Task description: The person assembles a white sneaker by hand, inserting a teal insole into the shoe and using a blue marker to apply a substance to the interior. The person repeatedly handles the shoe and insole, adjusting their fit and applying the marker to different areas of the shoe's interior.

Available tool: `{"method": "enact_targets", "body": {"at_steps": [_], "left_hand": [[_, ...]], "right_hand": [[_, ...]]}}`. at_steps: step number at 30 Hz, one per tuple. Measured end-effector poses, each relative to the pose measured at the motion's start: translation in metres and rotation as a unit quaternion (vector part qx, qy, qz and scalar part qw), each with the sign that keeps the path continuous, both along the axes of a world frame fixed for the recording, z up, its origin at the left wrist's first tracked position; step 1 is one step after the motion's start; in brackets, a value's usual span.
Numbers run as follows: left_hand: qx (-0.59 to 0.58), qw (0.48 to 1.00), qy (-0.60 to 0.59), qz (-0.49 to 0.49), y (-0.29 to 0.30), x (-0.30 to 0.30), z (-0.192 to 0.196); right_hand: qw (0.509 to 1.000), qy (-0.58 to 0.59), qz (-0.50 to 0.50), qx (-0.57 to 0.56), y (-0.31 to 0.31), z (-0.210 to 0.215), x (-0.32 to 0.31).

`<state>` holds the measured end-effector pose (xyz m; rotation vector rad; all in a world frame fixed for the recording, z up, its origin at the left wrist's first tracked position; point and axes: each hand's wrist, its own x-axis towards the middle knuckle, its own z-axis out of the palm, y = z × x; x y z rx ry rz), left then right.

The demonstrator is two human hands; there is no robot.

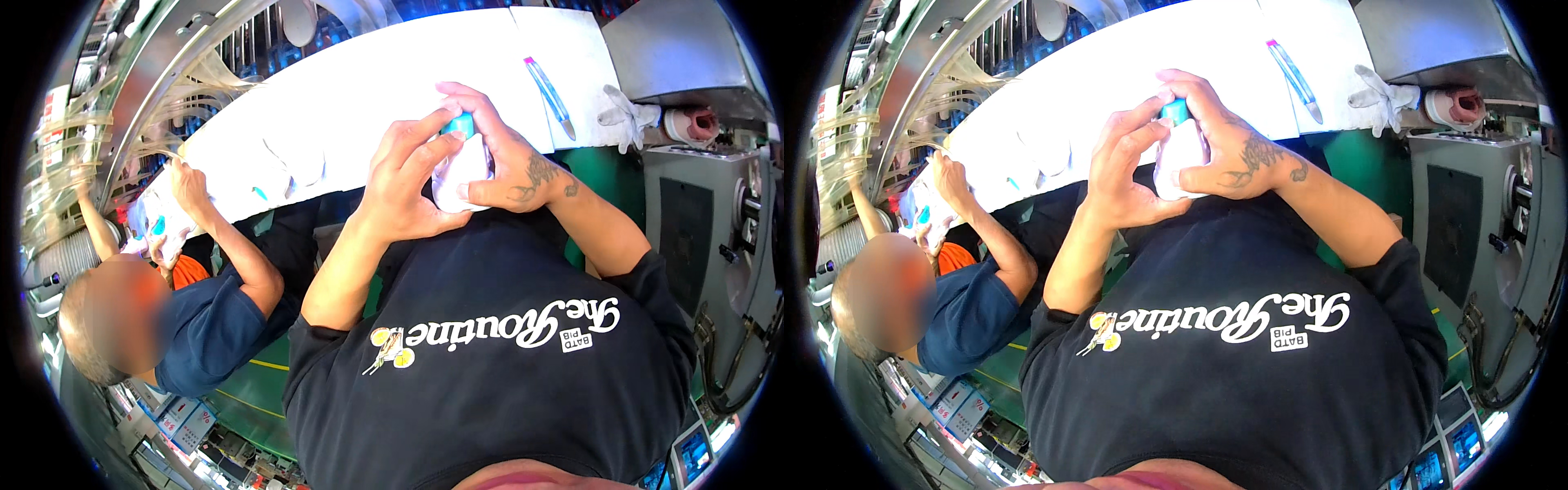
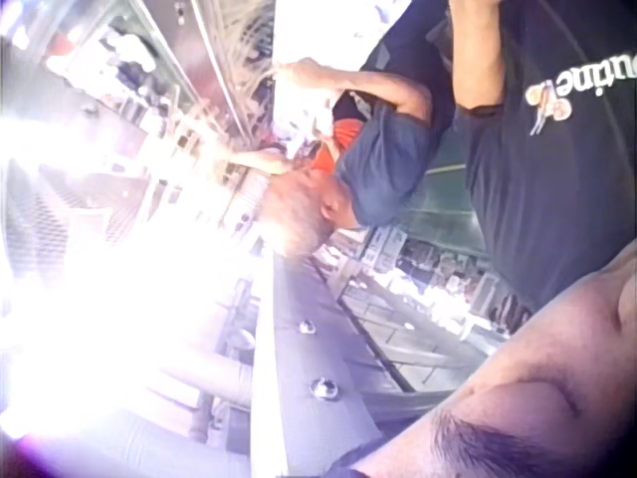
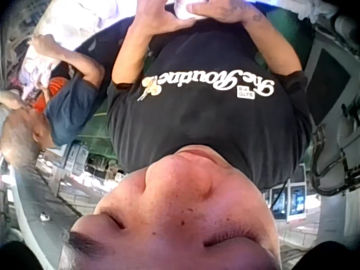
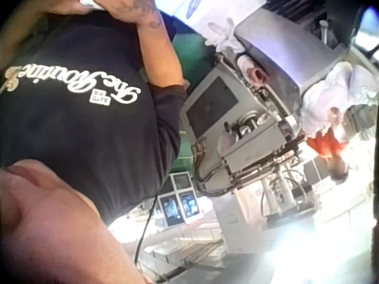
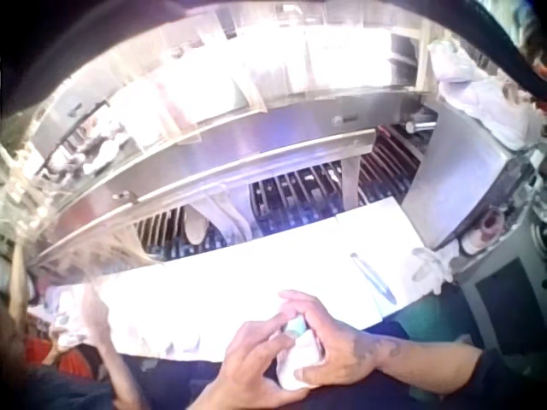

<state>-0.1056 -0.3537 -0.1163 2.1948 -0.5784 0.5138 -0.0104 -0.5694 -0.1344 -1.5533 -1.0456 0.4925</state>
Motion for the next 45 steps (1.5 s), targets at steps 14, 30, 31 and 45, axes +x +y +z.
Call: {"method": "enact_targets", "body": {"at_steps": [14,30,31,45], "left_hand": [[0.162,0.957,0.175,0.164,0.029,-0.047,0.045],[0.217,0.947,0.179,0.152,0.042,-0.038,0.051],[0.24,0.938,0.187,0.165,0.04,-0.038,0.055],[0.266,0.921,0.182,0.218,0.035,-0.035,0.048]], "right_hand": [[0.947,-0.253,-0.143,0.135,0.041,-0.023,-0.048],[0.94,-0.229,-0.22,0.121,0.058,-0.059,-0.037],[0.944,-0.222,-0.214,0.116,0.061,-0.059,-0.036],[0.986,-0.064,-0.156,-0.018,0.056,-0.047,-0.002]]}}
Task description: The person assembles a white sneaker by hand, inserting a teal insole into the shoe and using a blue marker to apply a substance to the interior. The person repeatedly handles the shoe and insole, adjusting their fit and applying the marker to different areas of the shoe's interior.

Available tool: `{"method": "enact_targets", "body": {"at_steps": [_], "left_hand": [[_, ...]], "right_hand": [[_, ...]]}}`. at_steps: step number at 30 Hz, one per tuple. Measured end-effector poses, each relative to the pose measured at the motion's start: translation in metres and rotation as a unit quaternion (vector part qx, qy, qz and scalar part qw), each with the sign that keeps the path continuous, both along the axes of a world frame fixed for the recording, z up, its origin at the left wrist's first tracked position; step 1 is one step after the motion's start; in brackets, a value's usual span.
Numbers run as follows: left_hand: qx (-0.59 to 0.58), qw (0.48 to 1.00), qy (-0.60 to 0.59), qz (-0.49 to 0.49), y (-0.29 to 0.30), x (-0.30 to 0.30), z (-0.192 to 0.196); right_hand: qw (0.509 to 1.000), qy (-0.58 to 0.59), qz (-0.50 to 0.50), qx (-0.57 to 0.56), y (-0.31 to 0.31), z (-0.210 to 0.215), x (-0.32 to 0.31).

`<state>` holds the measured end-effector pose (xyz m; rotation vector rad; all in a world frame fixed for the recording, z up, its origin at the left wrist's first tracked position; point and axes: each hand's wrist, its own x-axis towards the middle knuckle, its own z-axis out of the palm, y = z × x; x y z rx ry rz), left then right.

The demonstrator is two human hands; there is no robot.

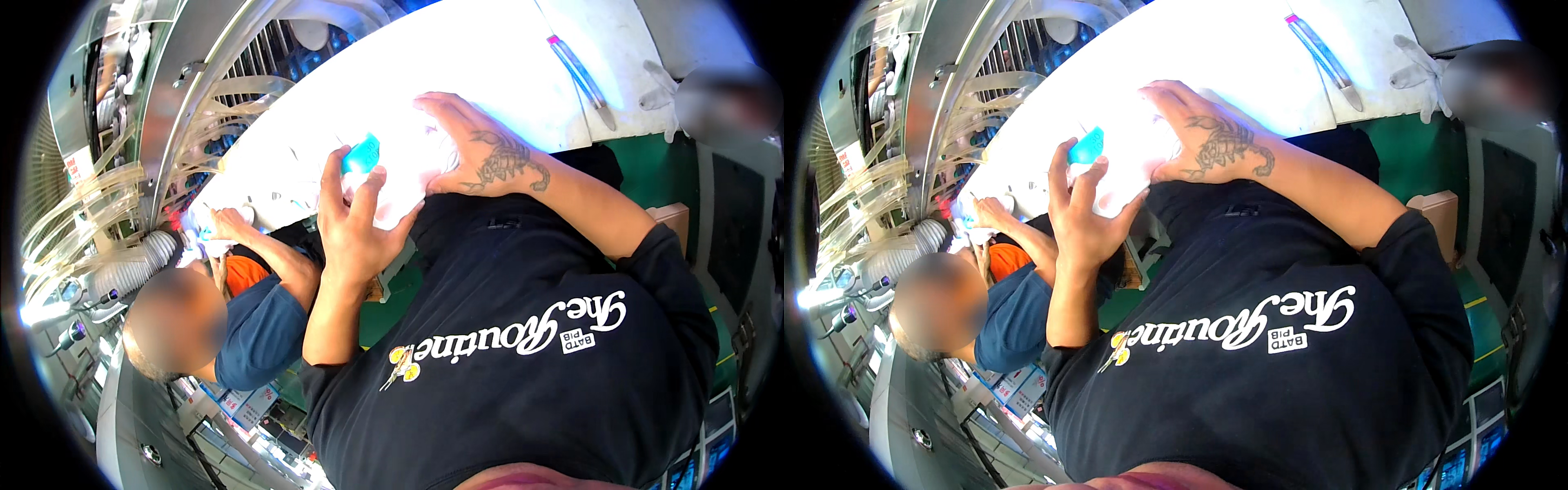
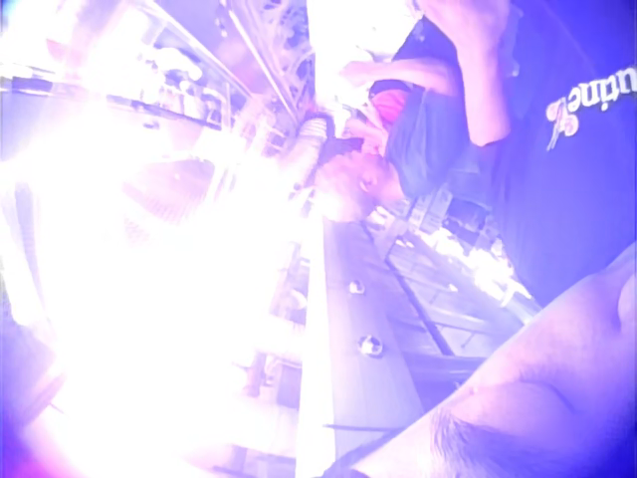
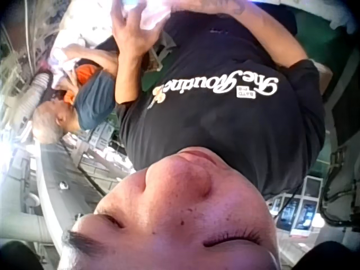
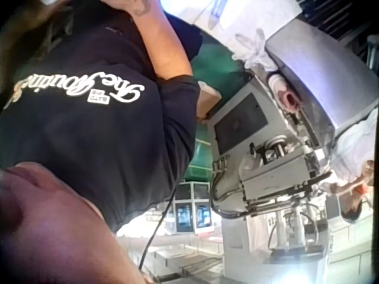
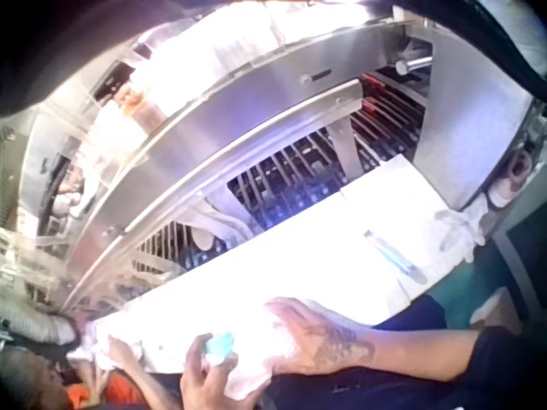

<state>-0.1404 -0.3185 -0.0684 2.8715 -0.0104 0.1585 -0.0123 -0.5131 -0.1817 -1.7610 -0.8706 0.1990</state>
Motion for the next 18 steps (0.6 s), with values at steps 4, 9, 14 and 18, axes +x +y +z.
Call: {"method": "enact_targets", "body": {"at_steps": [4,9,14,18], "left_hand": [[-0.005,0.999,-0.032,-0.034,0.002,0.0,-0.007],[0.015,0.995,-0.058,-0.08,0.013,0.01,-0.006],[-0.025,0.998,-0.03,-0.051,0.01,0.005,-0.003],[-0.018,0.999,-0.031,-0.039,0.012,0.001,-0.006]], "right_hand": [[0.984,0.136,0.084,-0.08,-0.006,-0.001,0.004],[0.975,0.182,0.107,-0.074,-0.006,-0.001,0.018],[0.987,0.149,0.053,-0.033,-0.007,-0.011,-0.002],[0.997,0.024,0.034,0.058,-0.01,-0.022,-0.009]]}}
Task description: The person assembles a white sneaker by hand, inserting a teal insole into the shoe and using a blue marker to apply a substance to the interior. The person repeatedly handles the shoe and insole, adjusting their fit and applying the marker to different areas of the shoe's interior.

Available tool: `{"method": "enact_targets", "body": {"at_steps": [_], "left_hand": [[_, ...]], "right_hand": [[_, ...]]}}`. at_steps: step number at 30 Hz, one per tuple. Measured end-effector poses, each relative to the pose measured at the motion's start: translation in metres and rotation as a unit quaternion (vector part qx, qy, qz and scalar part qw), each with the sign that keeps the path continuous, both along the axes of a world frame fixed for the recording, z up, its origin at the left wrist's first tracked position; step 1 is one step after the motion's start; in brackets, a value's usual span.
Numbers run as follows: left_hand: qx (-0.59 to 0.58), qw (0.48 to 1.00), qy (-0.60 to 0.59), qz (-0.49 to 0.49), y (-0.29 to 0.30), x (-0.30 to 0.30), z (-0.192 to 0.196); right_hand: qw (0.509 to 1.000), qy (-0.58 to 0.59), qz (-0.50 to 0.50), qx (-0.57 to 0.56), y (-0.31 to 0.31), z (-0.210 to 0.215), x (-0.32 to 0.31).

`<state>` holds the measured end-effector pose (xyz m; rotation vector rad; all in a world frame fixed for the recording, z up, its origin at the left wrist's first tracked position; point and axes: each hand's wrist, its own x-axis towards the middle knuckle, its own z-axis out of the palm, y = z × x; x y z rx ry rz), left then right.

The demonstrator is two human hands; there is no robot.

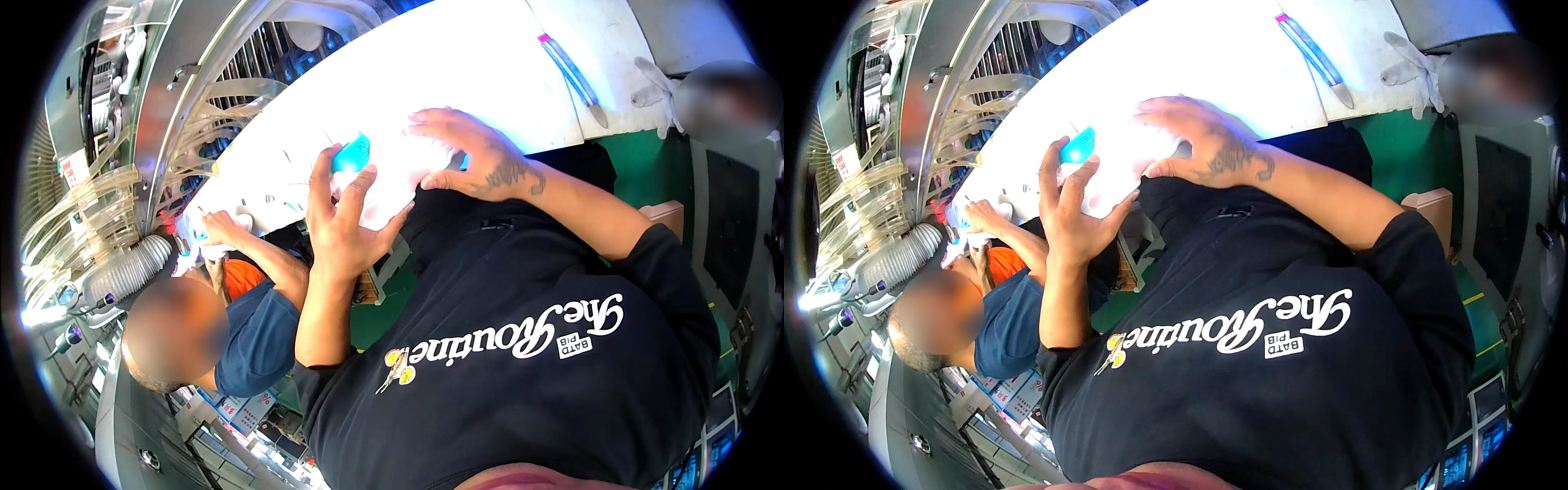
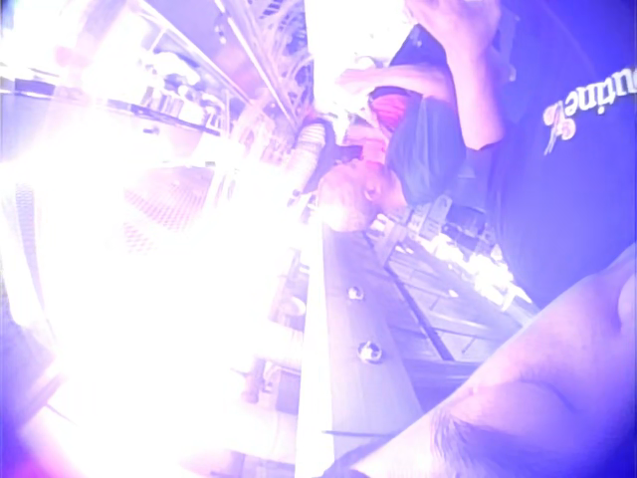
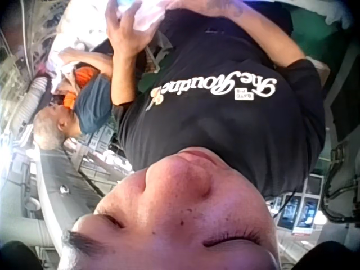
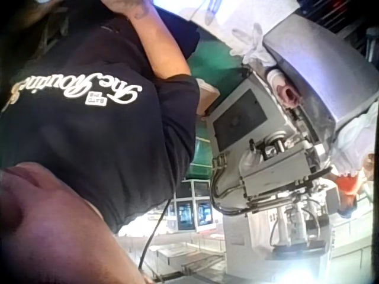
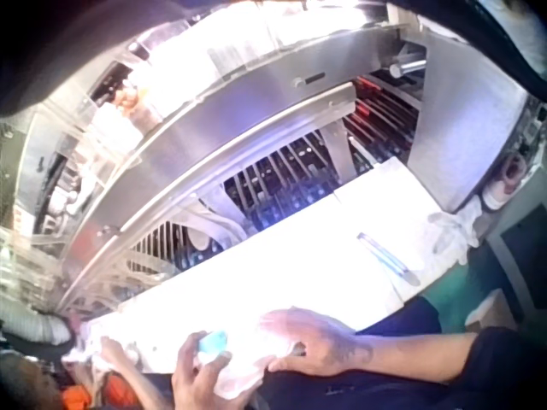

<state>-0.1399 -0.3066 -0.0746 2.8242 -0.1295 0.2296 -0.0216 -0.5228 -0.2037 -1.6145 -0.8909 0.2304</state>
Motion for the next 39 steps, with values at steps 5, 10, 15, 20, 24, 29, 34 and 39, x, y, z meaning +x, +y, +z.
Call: {"method": "enact_targets", "body": {"at_steps": [5,10,15,20,24,29,34,39], "left_hand": [[0.01,1.0,-0.017,-0.001,-0.005,0.003,0.003],[0.026,0.999,-0.029,-0.028,-0.01,0.004,0.005],[0.027,0.998,-0.04,-0.039,0.0,0.001,-0.001],[0.008,1.0,-0.023,-0.008,0.0,-0.004,-0.003],[0.03,0.998,-0.04,-0.032,0.0,0.001,-0.001],[0.022,0.999,-0.029,-0.036,0.003,-0.001,-0.002],[0.03,0.998,-0.044,-0.025,0.002,-0.004,-0.005],[0.014,0.999,-0.028,-0.016,-0.003,-0.004,-0.002]], "right_hand": [[0.985,-0.154,-0.079,0.022,0.006,0.002,-0.027],[0.988,-0.129,-0.086,0.015,0.007,0.016,-0.026],[0.995,-0.095,-0.015,0.022,-0.002,0.004,-0.014],[0.972,-0.2,-0.118,0.029,0.003,-0.003,-0.027],[0.978,-0.199,-0.054,0.041,0.0,-0.004,-0.011],[0.989,-0.138,0.014,0.057,0.006,-0.017,-0.006],[0.991,-0.093,-0.082,0.04,-0.001,-0.005,-0.024],[0.972,-0.194,-0.115,0.068,0.01,-0.009,-0.039]]}}
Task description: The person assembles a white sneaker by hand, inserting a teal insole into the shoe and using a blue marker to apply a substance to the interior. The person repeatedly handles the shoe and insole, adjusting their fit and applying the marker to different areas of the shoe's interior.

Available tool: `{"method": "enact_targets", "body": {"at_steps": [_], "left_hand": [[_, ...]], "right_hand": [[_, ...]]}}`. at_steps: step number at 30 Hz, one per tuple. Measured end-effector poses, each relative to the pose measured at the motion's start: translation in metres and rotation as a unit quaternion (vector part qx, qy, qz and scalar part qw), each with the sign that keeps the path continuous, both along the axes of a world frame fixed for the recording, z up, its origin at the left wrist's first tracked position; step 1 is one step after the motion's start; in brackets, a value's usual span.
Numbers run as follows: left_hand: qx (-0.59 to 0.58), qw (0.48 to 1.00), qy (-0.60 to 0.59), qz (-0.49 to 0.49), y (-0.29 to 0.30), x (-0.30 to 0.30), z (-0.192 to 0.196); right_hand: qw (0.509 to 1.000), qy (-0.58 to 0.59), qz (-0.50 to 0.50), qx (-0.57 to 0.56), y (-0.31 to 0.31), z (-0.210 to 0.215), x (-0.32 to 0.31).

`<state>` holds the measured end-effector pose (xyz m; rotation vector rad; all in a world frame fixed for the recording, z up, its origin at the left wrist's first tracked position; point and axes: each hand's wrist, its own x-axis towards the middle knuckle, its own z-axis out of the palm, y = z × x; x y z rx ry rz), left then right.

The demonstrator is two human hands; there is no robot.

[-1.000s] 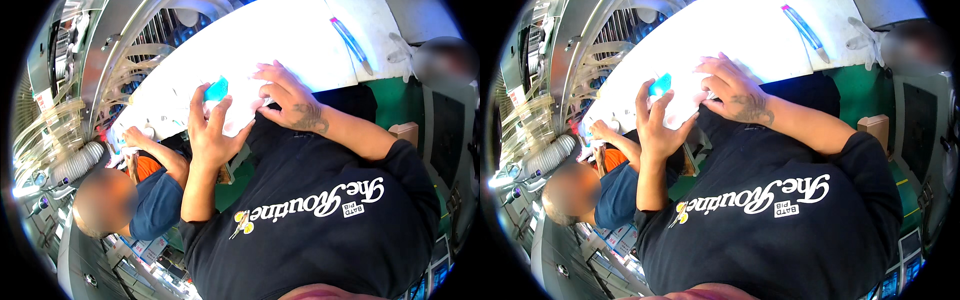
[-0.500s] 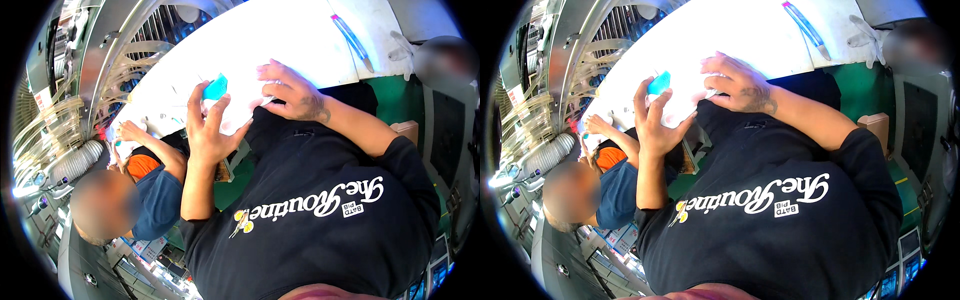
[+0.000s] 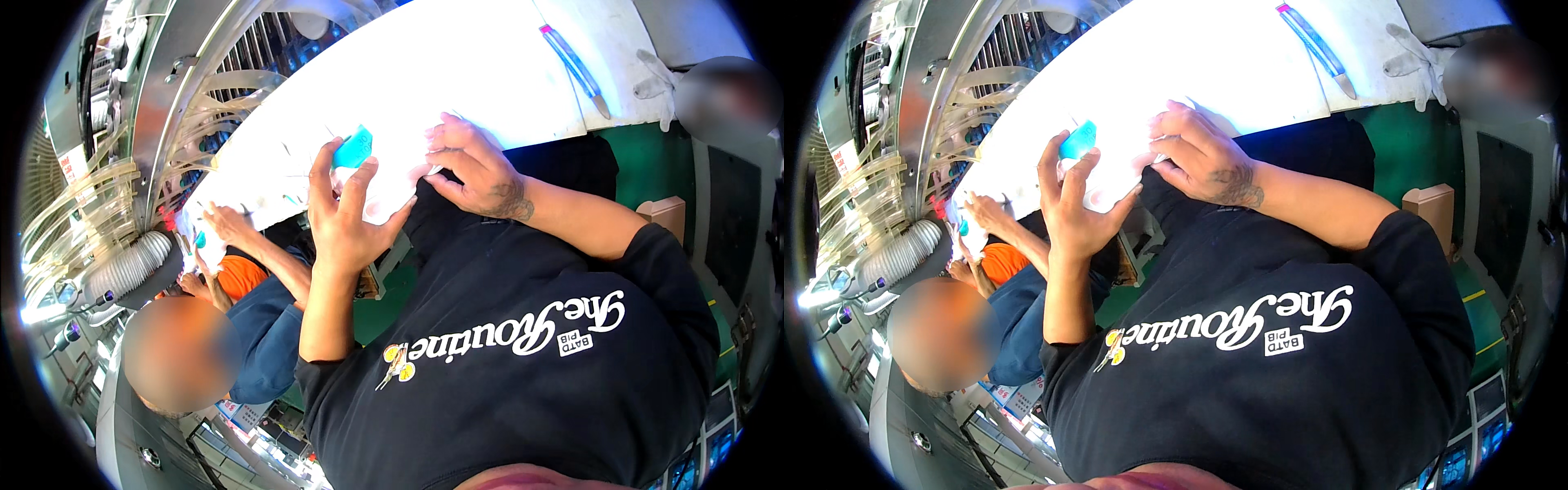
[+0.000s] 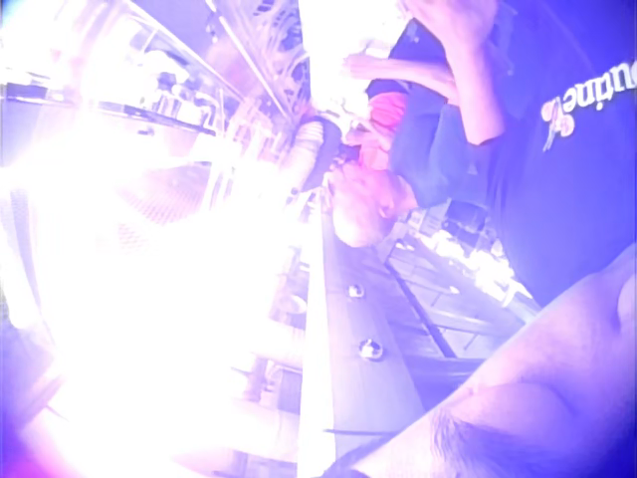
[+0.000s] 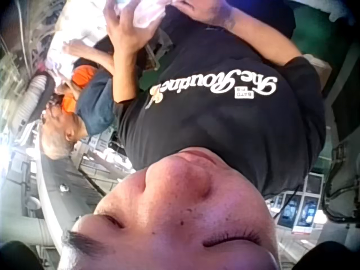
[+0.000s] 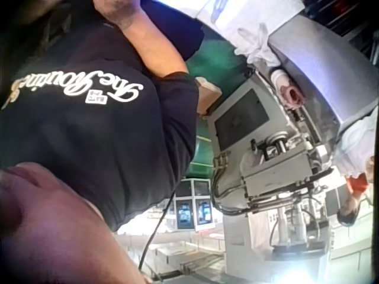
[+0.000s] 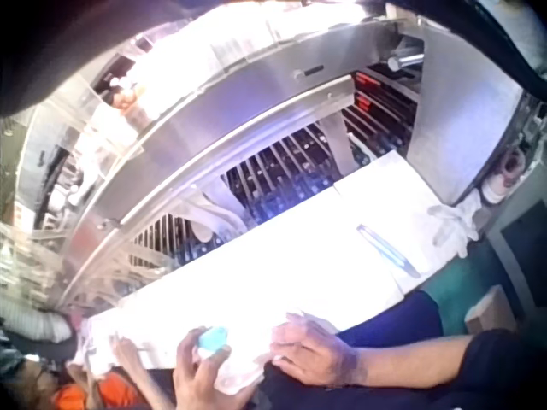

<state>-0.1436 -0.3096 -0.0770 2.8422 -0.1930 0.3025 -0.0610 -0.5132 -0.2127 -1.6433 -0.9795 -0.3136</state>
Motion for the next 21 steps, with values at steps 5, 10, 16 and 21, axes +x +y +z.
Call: {"method": "enact_targets", "body": {"at_steps": [5,10,16,21], "left_hand": [[0.007,1.0,-0.012,-0.02,-0.001,0.0,-0.003],[0.028,0.998,-0.031,-0.05,0.001,-0.003,-0.006],[0.025,0.997,-0.026,-0.074,0.004,0.0,-0.005],[0.035,0.996,-0.032,-0.078,0.002,-0.005,-0.007]], "right_hand": [[0.996,0.072,0.044,-0.027,-0.001,0.02,0.011],[0.972,0.127,0.175,-0.092,-0.015,0.024,0.039],[0.933,0.264,0.164,-0.181,-0.015,0.03,0.057],[0.923,0.277,0.159,-0.213,-0.018,0.007,0.051]]}}
